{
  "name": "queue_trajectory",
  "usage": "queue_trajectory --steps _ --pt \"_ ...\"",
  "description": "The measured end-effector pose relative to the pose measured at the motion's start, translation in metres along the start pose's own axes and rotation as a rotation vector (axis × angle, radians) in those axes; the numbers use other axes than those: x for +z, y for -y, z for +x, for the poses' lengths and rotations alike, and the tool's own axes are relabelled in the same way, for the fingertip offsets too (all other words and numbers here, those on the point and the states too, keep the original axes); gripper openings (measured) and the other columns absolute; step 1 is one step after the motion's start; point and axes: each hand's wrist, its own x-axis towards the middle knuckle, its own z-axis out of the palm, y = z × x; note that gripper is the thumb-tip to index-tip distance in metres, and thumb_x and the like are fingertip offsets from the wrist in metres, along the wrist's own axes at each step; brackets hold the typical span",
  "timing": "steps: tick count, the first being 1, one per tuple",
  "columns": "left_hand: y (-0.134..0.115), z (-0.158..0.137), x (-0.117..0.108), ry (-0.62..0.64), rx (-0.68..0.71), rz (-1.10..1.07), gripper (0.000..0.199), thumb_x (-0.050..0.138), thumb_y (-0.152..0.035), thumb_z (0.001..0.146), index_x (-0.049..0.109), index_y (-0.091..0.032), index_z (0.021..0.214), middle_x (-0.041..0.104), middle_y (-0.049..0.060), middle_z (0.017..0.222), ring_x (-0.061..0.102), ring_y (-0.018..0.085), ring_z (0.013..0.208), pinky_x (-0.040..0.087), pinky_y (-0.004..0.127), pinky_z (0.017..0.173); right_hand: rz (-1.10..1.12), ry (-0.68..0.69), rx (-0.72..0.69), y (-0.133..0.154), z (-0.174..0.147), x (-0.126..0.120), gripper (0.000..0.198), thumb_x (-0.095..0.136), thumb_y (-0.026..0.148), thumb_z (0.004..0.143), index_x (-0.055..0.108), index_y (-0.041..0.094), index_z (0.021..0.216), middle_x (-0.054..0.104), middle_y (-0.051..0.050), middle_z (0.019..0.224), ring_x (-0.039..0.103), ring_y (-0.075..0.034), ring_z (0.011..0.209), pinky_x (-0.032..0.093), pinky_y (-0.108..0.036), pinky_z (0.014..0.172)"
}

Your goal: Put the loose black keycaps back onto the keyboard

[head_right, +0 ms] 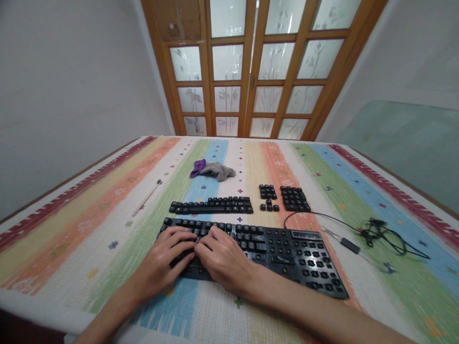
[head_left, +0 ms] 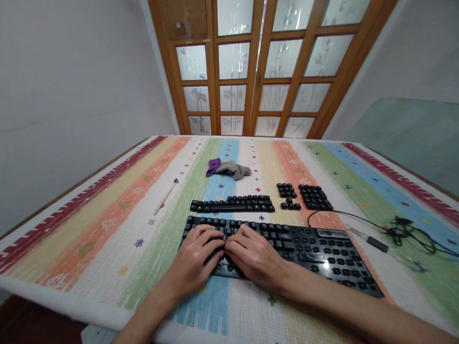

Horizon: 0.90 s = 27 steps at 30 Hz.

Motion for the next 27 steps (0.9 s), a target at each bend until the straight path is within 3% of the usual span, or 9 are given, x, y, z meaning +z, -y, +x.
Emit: queue_trajectory --steps 27 --pt "-0.0006 0.0012 -0.0011 -0.004 -0.007 0.001 0.018 0.055 -0.011 0.093 0.065 -0.017 0.106 0.067 0.009 0.11 0.055 0.025 0.109 0.052 0.048 0.095 0.096 -0.011 0.078 -0.002 0.0045 -0.001 0.019 0.048 0.018 0.1 0.062 0.015 0.088 0.064 -0.006 0.078 0.048 -0.019 0.074 0.045 -0.032 0.068"
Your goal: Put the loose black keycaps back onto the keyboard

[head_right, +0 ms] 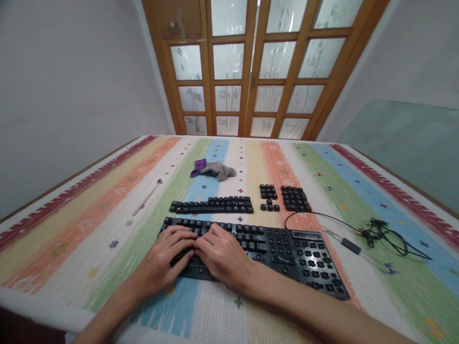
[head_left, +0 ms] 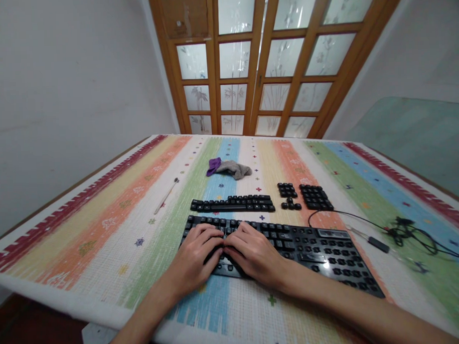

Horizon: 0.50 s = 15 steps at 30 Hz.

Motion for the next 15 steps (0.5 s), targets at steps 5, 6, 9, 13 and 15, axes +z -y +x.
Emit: queue_trajectory --steps 5,6,9,13,15 --pt "-0.0014 0.0007 -0.0012 0.023 -0.008 -0.011 0.017 0.056 -0.012 0.093 0.064 -0.017 0.107 0.067 0.009 0.111 0.055 0.026 0.11 0.051 0.048 0.096 0.007 0.015 0.001 0.0031 0.0009 -0.0048 0.017 0.047 0.017 0.1 0.063 0.015 0.094 0.066 -0.006 0.081 0.048 -0.019 0.075 0.045 -0.031 0.068" --pt "-0.0015 0.0009 -0.0014 0.027 -0.01 -0.012 0.017 0.056 -0.012 0.093 0.064 -0.017 0.107 0.067 0.009 0.111 0.055 0.026 0.11 0.051 0.048 0.096 0.006 0.015 0.001 0.0035 0.0009 -0.0053 0.017 0.047 0.017 0.1 0.063 0.015 0.094 0.066 -0.006 0.08 0.048 -0.019 0.075 0.045 -0.031 0.068" --pt "-0.0016 0.0009 -0.0017 0.023 -0.005 -0.017 0.016 0.056 -0.012 0.093 0.064 -0.017 0.105 0.067 0.009 0.111 0.054 0.026 0.111 0.051 0.048 0.096 0.005 -0.012 -0.006 0.0045 0.0 -0.0049 0.017 0.047 0.014 0.099 0.062 0.015 0.091 0.065 -0.006 0.079 0.047 -0.018 0.074 0.045 -0.03 0.068" --pt "-0.0012 -0.0012 -0.0008 0.024 -0.004 -0.017 0.015 0.056 -0.012 0.093 0.064 -0.017 0.105 0.067 0.009 0.112 0.053 0.026 0.112 0.05 0.048 0.097 -0.008 -0.039 -0.013 0.0047 -0.0016 -0.0017 0.018 0.048 0.013 0.099 0.062 0.014 0.088 0.063 -0.006 0.076 0.046 -0.018 0.073 0.045 -0.03 0.068" --pt "-0.0008 -0.0023 0.0003 0.032 -0.011 -0.021 0.016 0.056 -0.012 0.093 0.063 -0.017 0.106 0.067 0.009 0.112 0.053 0.026 0.112 0.05 0.047 0.097 -0.016 -0.039 -0.014 0.0044 -0.0019 -0.0006 0.019 0.048 0.014 0.099 0.062 0.014 0.085 0.063 -0.006 0.075 0.046 -0.018 0.072 0.044 -0.03 0.067"
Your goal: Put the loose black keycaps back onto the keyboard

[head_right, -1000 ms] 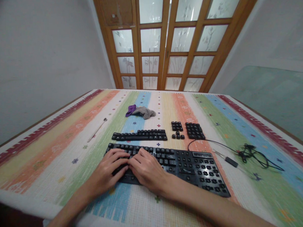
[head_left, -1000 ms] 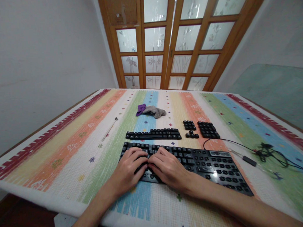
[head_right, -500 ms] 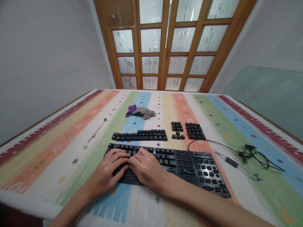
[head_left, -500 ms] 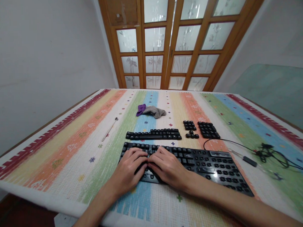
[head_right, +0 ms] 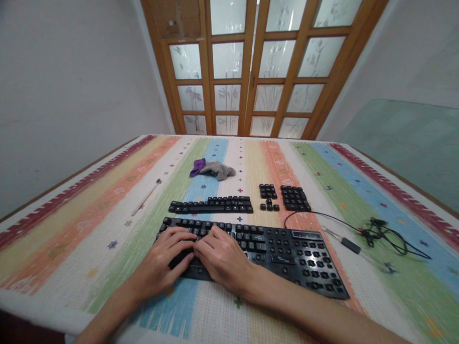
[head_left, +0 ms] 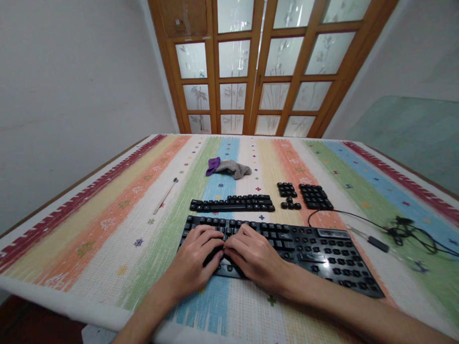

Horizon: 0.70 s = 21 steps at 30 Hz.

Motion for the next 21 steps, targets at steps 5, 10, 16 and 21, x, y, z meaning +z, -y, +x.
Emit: queue_trajectory --steps 5,10,16,21 --pt "0.0 -0.001 0.001 0.012 -0.017 0.001 0.015 0.057 -0.013 0.093 0.064 -0.017 0.105 0.067 0.009 0.112 0.053 0.025 0.112 0.049 0.047 0.098 0.022 0.028 0.002 -0.001 0.001 -0.002 0.019 0.049 0.014 0.099 0.063 0.014 0.085 0.064 -0.007 0.076 0.046 -0.018 0.073 0.044 -0.03 0.068" --pt "-0.001 0.0 0.001 0.011 -0.014 0.024 0.014 0.056 -0.013 0.093 0.066 -0.017 0.102 0.067 0.008 0.111 0.054 0.025 0.112 0.049 0.047 0.098 0.08 0.07 -0.019 -0.004 0.002 -0.007 0.013 0.053 0.014 0.095 0.067 0.014 0.094 0.068 -0.009 0.089 0.052 -0.02 0.082 0.048 -0.035 0.076" --pt "-0.003 0.002 0.002 0.006 -0.01 0.036 0.012 0.057 -0.014 0.093 0.066 -0.017 0.1 0.068 0.008 0.111 0.055 0.025 0.111 0.049 0.046 0.097 0.153 0.065 0.031 -0.012 -0.008 -0.005 0.014 0.055 0.016 0.096 0.068 0.015 0.092 0.068 -0.008 0.087 0.054 -0.019 0.082 0.051 -0.033 0.073" --pt "-0.001 0.001 0.003 -0.003 -0.012 0.036 0.014 0.058 -0.015 0.093 0.066 -0.018 0.104 0.067 0.008 0.112 0.054 0.025 0.112 0.049 0.045 0.097 0.149 0.071 0.071 -0.015 -0.014 -0.003 0.011 0.057 0.018 0.095 0.069 0.016 0.097 0.065 -0.007 0.086 0.057 -0.019 0.08 0.051 -0.031 0.069"
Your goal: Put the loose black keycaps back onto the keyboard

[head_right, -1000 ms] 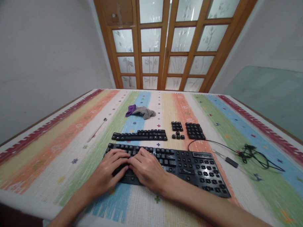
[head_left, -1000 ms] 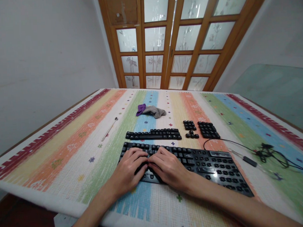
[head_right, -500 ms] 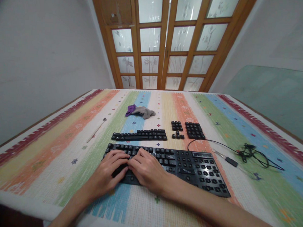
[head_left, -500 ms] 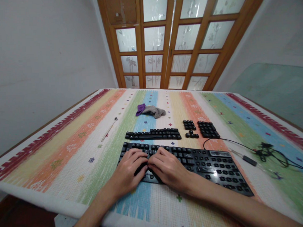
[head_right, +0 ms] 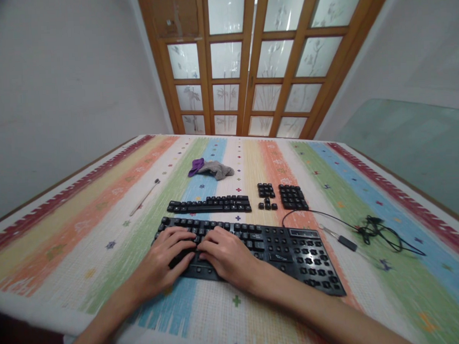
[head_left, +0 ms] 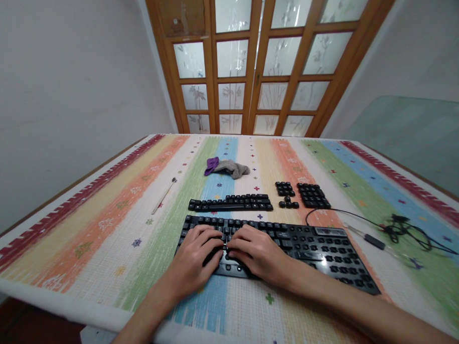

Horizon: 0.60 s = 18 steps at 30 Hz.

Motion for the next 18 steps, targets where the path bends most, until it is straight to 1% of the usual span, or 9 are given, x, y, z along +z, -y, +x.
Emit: queue_trajectory --steps 4,6,10,14,16,18 --pt "0.0 -0.001 0.0 -0.011 -0.004 -0.015 0.015 0.058 -0.015 0.093 0.066 -0.018 0.105 0.067 0.009 0.112 0.055 0.025 0.111 0.049 0.046 0.097 0.077 0.007 0.087 0.005 0.004 -0.005 0.006 0.063 0.015 0.091 0.068 0.016 0.094 0.065 -0.006 0.087 0.06 -0.018 0.08 0.051 -0.029 0.071" --pt "0.0 -0.002 0.0 -0.009 -0.005 -0.026 0.016 0.058 -0.016 0.093 0.066 -0.018 0.107 0.067 0.009 0.113 0.054 0.026 0.112 0.049 0.047 0.097 0.141 0.016 0.158 0.009 0.009 -0.009 0.004 0.067 0.014 0.088 0.068 0.016 0.092 0.066 -0.005 0.086 0.061 -0.016 0.077 0.051 -0.027 0.071" --pt "0.001 -0.004 0.002 -0.017 0.009 -0.041 0.022 0.061 -0.016 0.093 0.063 -0.019 0.115 0.066 0.009 0.116 0.052 0.027 0.115 0.048 0.048 0.099 0.26 0.03 0.312 0.016 0.019 -0.013 0.007 0.073 0.013 0.083 0.068 0.017 0.086 0.067 -0.001 0.078 0.061 -0.013 0.07 0.049 -0.024 0.068" --pt "0.0 -0.003 0.004 -0.042 0.022 -0.048 0.018 0.062 -0.017 0.093 0.064 -0.019 0.111 0.066 0.008 0.114 0.053 0.026 0.113 0.048 0.047 0.098 0.384 0.039 0.457 0.02 0.025 -0.015 0.006 0.072 0.014 0.082 0.068 0.017 0.08 0.068 0.001 0.073 0.062 -0.012 0.064 0.048 -0.023 0.063" --pt "0.0 -0.003 0.004 -0.051 0.018 -0.05 0.017 0.061 -0.017 0.094 0.064 -0.019 0.11 0.066 0.008 0.114 0.054 0.025 0.112 0.049 0.046 0.097 0.383 0.049 0.465 0.02 0.026 -0.016 0.004 0.069 0.015 0.084 0.068 0.017 0.081 0.068 0.0 0.073 0.062 -0.012 0.065 0.048 -0.024 0.063" --pt "0.0 -0.003 0.003 -0.053 0.008 -0.049 0.019 0.06 -0.017 0.094 0.063 -0.019 0.113 0.066 0.009 0.115 0.054 0.026 0.112 0.049 0.046 0.097 0.31 0.056 0.396 0.019 0.024 -0.016 0.003 0.068 0.015 0.083 0.069 0.017 0.086 0.069 -0.002 0.079 0.062 -0.015 0.072 0.049 -0.027 0.069"
